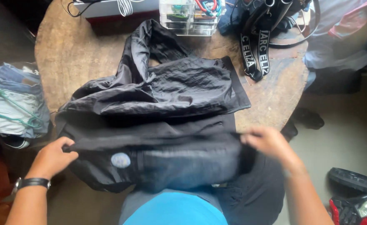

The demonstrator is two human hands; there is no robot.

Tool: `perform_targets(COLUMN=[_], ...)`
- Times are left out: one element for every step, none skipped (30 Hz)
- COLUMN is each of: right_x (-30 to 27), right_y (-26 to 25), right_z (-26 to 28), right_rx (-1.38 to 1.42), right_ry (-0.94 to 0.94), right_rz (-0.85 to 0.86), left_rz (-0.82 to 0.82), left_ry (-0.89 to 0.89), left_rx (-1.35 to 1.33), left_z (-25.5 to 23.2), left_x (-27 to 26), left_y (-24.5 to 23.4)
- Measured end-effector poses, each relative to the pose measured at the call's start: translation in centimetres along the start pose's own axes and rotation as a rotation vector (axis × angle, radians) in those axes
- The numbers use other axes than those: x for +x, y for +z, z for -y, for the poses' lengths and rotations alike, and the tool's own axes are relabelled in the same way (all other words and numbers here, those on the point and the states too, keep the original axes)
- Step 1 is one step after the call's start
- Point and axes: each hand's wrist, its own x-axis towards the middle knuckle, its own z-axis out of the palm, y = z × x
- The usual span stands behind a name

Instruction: Fold a black jacket on a table.

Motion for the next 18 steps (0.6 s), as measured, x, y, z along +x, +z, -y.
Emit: perform_targets(right_x=[2.9, 6.2, 7.2, 8.6, 10.1, 11.2, 12.3, 13.7, 14.5, 14.8, 15.1, 16.1, 17.1, 17.9, 17.6, 17.4, 17.3, 15.9], right_y=[0.1, 0.0, 0.4, 0.7, 1.0, 1.3, 1.6, 1.8, 1.5, 1.5, 1.6, 1.6, 1.6, 1.5, 2.1, 2.4, 2.6, 3.2], right_z=[-0.1, 0.0, -0.2, -0.1, 0.1, -0.9, -1.8, -2.5, -2.3, -2.4, -2.5, -3.5, -4.5, -5.7, -6.2, -6.7, -7.2, -6.5], right_rx=[-0.082, -0.165, -0.167, -0.288, -0.409, -0.407, -0.377, -0.347, -0.344, -0.301, -0.259, -0.257, -0.192, -0.126, -0.124, -0.026, 0.071, 0.071], right_ry=[-0.027, -0.064, -0.070, -0.113, -0.158, -0.172, -0.235, -0.305, -0.324, -0.273, -0.220, -0.230, -0.192, -0.147, -0.152, -0.113, -0.076, -0.077], right_rz=[-0.156, -0.313, -0.313, -0.456, -0.599, -0.593, -0.663, -0.732, -0.725, -0.727, -0.728, -0.722, -0.725, -0.732, -0.731, -0.688, -0.642, -0.654], left_rz=[0.005, 0.002, -0.003, 0.000, 0.002, -0.007, -0.010, -0.019, -0.034, -0.129, -0.227, -0.236, -0.362, -0.482, -0.486, -0.585, -0.682, -0.686], left_ry=[-0.007, -0.016, -0.017, -0.019, -0.022, -0.033, 0.027, 0.086, 0.073, 0.154, 0.235, 0.227, 0.227, 0.233, 0.231, 0.317, 0.403, 0.414], left_rx=[0.018, 0.034, 0.032, 0.044, 0.056, 0.054, -0.040, -0.137, -0.141, -0.298, -0.453, -0.453, -0.348, -0.239, -0.237, -0.150, -0.062, -0.066], left_z=[0.0, 0.0, -0.5, -0.8, -1.1, -1.3, -1.4, -1.6, -2.0, -2.1, -2.1, -5.1, -8.1, -11.3, -12.3, -13.6, -15.0, -15.6], left_x=[0.5, 1.0, 1.2, 1.6, 2.1, 2.2, 2.4, 2.7, 3.7, 4.1, 4.6, 3.4, 2.2, 1.3, 1.0, 1.0, 1.1, 2.1], left_y=[0.2, 0.2, 0.5, 0.5, 0.4, 0.8, 1.2, 1.6, 1.7, 2.2, 2.6, 1.2, -0.1, -1.5, -1.8, -2.2, -2.6, -2.6])
